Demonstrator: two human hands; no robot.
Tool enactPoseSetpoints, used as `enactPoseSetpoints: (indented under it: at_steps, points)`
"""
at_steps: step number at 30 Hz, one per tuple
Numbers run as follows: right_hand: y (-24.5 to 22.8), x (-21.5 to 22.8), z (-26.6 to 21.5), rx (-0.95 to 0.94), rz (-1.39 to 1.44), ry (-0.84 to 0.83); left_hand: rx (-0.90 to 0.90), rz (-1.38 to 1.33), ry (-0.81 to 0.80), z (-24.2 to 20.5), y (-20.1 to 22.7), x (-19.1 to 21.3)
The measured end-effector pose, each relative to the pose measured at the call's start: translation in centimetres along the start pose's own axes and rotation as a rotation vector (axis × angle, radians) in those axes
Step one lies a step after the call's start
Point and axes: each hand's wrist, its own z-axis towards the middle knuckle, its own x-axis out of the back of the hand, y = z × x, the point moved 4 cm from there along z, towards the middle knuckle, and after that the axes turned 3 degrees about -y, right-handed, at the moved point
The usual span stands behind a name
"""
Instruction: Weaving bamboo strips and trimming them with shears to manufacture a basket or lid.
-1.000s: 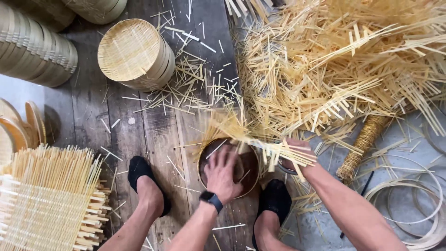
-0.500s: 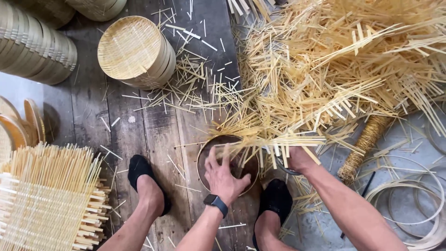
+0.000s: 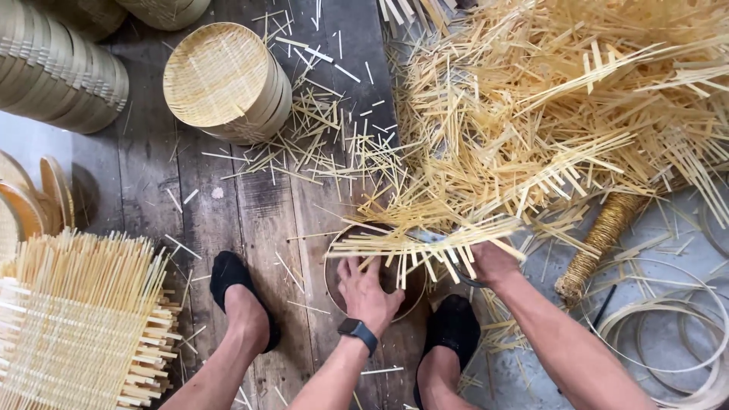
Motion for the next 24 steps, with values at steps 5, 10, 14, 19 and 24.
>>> enactPoseSetpoints:
  at_steps: [5, 10, 14, 19, 24]
  points:
    - [-3.7, 4.6, 2.4, -0.332, -0.200, -0.615, -0.095, -0.002, -0.104, 0.3, -1.0, -0.2]
    - [1.2, -0.9, -0.2, -0.274, -0.173, -0.542, -0.122, 0.032, -0.104, -0.4, 0.6, 1.5]
    - [-1.9, 3.6, 0.8, -0.180, -0.226, -0.354, 0.015, -0.023, -0.117, -0.2, -0.7, -0.1]
    - [-2.5, 1.5, 2.4, -0.106, -0.386, -0.443, -0.233, 0.010, -0.130, 0.2, -2.7, -0.7]
    - [-2.8, 4.4, 2.7, -0.255, -0.261, -0.648, -0.146, 0.038, -0.188, 0.3, -0.4, 1.3]
